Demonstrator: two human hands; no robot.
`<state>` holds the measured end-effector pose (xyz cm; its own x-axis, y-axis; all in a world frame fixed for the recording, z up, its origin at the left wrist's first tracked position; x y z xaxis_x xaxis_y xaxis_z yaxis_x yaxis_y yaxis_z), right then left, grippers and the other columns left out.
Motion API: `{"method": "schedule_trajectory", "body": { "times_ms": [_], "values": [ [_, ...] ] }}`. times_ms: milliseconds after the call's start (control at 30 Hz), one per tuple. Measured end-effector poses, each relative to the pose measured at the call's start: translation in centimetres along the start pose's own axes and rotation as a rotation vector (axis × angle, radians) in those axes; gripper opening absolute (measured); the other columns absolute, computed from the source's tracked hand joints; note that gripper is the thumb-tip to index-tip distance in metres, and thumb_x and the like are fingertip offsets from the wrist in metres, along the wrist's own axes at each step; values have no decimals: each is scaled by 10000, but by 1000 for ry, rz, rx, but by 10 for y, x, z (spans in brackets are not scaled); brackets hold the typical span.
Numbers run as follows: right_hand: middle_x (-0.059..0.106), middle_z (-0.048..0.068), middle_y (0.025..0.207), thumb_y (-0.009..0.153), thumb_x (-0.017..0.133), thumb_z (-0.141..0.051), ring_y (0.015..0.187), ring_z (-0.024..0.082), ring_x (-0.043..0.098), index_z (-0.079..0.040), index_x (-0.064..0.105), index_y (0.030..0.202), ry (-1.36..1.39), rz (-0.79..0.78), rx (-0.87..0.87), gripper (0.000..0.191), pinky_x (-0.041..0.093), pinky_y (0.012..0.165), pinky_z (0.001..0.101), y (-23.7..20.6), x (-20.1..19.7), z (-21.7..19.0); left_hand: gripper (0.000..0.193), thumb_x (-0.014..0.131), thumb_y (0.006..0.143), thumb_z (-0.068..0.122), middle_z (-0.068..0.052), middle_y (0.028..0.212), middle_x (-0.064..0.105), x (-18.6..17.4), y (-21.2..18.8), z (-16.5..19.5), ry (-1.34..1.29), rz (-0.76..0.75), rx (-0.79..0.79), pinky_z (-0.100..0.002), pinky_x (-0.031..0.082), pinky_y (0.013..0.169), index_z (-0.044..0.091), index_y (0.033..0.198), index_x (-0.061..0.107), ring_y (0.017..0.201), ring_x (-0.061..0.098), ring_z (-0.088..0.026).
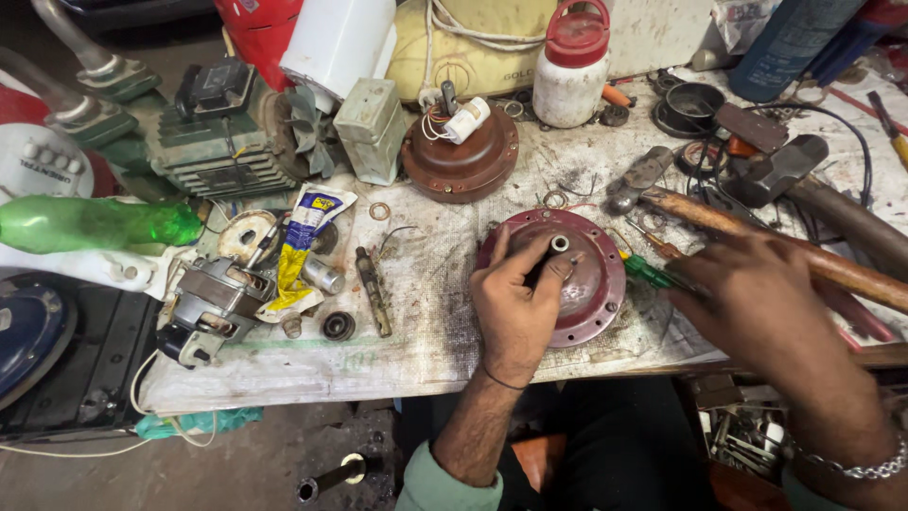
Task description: The person uses a screwdriver to pry and adjust a red circular housing, then places a small white cylindrical component with wires onto the central shaft. They continue to manipulate the wires and component with the screwdriver and fingers.
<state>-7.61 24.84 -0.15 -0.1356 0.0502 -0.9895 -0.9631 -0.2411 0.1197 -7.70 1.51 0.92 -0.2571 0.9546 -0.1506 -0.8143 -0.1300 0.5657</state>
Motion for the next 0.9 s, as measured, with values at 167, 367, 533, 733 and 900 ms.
{"method": "schedule_trajectory", "body": {
  "times_ms": [167,367,533,733,900],
  "values": [
    [744,74,1047,807,746,-447,1150,297,643,-179,756,1163,-15,-11,40,446,468,1017,527,-1,15,3,215,751,926,118,-122,1033,804,1,0,4,5,-17,7,-543,332,1286,-10,1099,762,1028,791,-252],
    [773,31,966,748,806,-523,1084,223,670,-187,797,989,-65,-61,127,414,494,1022,502,7,16,7,358,765,954,232,-152,1282,740,3,-2,11,104,-77,31,-583,280,1294,19,1238,719,1289,685,-302],
    [772,28,891,738,830,-510,1018,208,691,-166,809,932,-27,-6,217,396,509,1016,479,1,8,13,490,772,951,298,-153,1362,705,-12,-7,16,226,-32,101,-584,284,1297,45,1353,652,1377,619,-323],
    [750,94,948,912,811,-319,832,204,753,-44,741,1135,544,343,231,361,625,786,405,-10,-8,24,517,793,922,255,-112,1326,740,-49,-7,0,221,-46,-76,-466,431,1239,70,1383,649,1408,613,-309],
    [698,180,1147,1075,710,-236,1110,267,718,-2,600,1261,937,582,201,319,600,994,442,-23,-14,34,1039,939,648,284,-187,1506,512,-43,-11,8,280,-335,29,-505,339,1209,36,1505,406,1492,357,-414]
  ]
}}
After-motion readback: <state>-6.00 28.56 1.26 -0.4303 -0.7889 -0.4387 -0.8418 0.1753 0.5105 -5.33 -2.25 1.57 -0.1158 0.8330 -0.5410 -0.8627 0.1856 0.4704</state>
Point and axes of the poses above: each hand's wrist, its own y-axis towards the middle knuckle, its own x-axis out of the palm, z = x × y, the point moved 8 cm from there along y, towards the middle knuckle
